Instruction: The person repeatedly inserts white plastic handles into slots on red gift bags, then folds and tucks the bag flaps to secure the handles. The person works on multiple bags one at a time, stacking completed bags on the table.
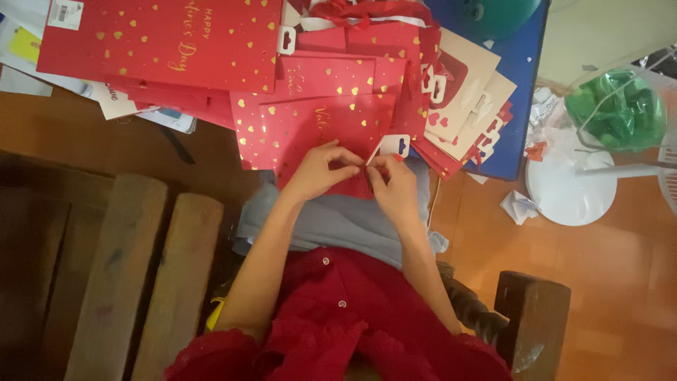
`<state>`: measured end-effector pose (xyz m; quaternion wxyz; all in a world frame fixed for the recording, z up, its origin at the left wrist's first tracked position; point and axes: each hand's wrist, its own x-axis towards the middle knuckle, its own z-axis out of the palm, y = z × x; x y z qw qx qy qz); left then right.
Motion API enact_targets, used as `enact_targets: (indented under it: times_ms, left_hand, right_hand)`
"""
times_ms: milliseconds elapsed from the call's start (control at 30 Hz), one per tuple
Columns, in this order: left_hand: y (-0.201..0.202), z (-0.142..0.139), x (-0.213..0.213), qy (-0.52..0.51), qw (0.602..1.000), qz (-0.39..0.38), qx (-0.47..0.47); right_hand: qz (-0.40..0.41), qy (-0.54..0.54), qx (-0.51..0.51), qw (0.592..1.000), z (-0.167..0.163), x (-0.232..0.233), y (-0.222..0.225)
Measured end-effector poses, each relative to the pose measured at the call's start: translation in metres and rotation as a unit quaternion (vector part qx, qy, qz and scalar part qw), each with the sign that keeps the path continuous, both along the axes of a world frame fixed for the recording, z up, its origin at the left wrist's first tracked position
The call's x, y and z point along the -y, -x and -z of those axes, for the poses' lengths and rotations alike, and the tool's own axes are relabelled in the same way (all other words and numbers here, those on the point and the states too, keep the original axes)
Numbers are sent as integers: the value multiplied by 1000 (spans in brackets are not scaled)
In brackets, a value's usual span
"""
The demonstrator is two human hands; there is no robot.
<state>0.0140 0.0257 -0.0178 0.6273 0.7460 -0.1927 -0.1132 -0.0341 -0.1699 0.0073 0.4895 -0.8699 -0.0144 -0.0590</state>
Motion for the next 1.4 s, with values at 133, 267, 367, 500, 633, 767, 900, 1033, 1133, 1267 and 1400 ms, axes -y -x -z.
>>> enact_targets:
  times_ms: [133, 267, 367, 500, 633, 767, 900, 1033, 1133, 1267, 1400]
  left_hand:
    - [0, 3, 0, 9, 1000, -3, -8]
    - [0, 6, 2, 18, 1000, -10, -8]
    - [-1, 7, 1, -1, 1000, -9, 15]
    - [1, 3, 1, -15, 998, -8, 60]
    - [1, -3, 0, -17, 999, 2, 51]
    - [-1, -7, -1, -17, 999, 10, 47]
    - [-2, -5, 0, -13, 999, 5, 33]
    - [1, 3, 2, 80, 992, -30, -88]
    - [1, 8, 3, 119, 989, -22, -90]
    - [1, 7, 5, 66, 996, -27, -56]
    - [3, -2, 7, 24, 999, -19, 8]
  right_hand:
    - [13, 2, 3, 1000, -2, -1, 2]
    - [-5, 24, 6, 1000, -7, 0, 1]
    - [-35, 27, 15, 999, -13, 1, 2]
    - [-43, 57, 33, 997, -19, 2, 3]
    - [-46, 69, 25, 996, -22, 1, 2]
    - [-48, 65, 26, 996, -23, 1, 1]
    - [-49, 55, 51, 996, -25, 1, 1]
    - [-48, 64, 13, 997, -28, 1, 2]
    - [-49, 76, 28, 995, -29, 0, 3]
    - [-41, 66, 3, 997, -27, -1, 4]
    - [-43, 103, 31, 993, -24, 0, 3]
